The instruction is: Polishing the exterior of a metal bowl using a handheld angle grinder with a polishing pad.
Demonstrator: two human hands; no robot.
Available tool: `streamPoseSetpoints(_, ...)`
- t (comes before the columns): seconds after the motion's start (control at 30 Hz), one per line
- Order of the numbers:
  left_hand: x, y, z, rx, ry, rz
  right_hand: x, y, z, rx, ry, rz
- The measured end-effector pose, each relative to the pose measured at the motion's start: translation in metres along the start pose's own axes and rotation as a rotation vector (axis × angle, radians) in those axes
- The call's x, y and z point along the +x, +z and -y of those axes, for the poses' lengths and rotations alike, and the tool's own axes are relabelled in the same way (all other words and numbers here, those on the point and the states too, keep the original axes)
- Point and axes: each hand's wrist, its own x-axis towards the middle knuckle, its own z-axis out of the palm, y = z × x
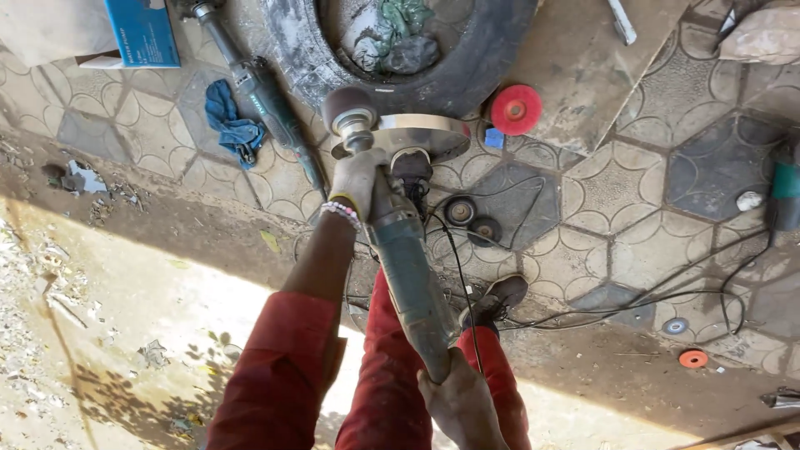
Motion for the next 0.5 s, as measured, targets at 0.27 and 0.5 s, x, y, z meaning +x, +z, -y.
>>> streamPoseSetpoints(0.27,-0.013,0.016,0.004,0.002,0.071,0.097,0.009,-0.008,-0.017,-0.048,0.011,-0.099)
streamPoseSetpoints(0.5,-0.014,0.114,0.031,0.211,0.038,0.195,-0.017,-0.056,0.003,0.058,0.166,-0.109)
